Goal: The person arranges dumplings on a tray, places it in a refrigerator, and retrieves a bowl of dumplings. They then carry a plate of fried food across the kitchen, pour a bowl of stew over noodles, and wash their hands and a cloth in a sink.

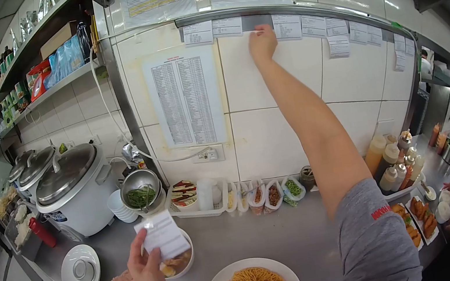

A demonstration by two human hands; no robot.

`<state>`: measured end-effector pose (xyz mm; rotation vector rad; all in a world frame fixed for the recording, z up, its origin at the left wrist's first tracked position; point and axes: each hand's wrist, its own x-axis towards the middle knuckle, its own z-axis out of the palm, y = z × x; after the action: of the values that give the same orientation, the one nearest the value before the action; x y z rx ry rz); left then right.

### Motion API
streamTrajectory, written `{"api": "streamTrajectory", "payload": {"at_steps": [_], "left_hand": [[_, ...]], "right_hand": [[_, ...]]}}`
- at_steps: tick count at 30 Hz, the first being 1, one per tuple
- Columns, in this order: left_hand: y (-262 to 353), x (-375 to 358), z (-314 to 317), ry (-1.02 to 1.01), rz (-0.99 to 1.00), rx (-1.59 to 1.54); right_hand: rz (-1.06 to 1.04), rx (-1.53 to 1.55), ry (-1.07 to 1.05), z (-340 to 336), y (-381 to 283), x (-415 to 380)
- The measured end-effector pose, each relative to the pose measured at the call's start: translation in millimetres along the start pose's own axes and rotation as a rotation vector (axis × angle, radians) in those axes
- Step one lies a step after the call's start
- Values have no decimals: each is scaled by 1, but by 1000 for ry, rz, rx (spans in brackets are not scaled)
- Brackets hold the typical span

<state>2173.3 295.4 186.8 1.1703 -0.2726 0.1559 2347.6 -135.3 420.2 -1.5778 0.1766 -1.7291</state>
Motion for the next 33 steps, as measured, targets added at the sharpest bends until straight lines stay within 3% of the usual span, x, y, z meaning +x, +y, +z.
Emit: {"api": "streamTrajectory", "payload": {"at_steps": [1, 2, 4, 7, 13, 16, 18, 20, 22, 23, 24, 26, 29, 33], "left_hand": [[0, 6, 8, -57, 31, -18], [0, 10, 14, -65, 37, -23], [-1, 14, 24, -131, 32, -5], [-3, 12, 31, -141, 49, -44], [1, 32, 39, -78, 99, -20], [-6, 61, 42, -74, 337, 1], [3, 70, 53, -70, 389, -112], [7, 76, 56, -52, 423, -139], [8, 82, 61, -123, 552, -152], [8, 82, 64, -122, 553, -156], [8, 82, 66, -143, 566, -144], [9, 81, 69, -173, 579, -129], [8, 76, 69, -232, 593, -100], [-3, 63, 42, -99, 483, -148]], "right_hand": [[-377, -264, 12, -6, 0, -6], [-384, -265, 20, -10, -6, -12], [-866, -797, -356, -13, -12, -24], [-849, -997, -392, -22, -3, -22], [-808, -1103, -482, -18, -8, -11], [-836, -990, -465, -18, -15, -25], [-1015, -552, -340, -20, -38, -56], [-837, -116, -589, -14, -47, -105], [-193, 14, -1024, -40, -87, -171], [50, 287, -1139, -50, -93, -200], [302, 563, -1228, -57, -98, -223], [545, 614, -1212, -71, -128, -246], [667, 640, -1171, -65, -122, -248], [691, 668, -1111, -64, -115, -241]]}}
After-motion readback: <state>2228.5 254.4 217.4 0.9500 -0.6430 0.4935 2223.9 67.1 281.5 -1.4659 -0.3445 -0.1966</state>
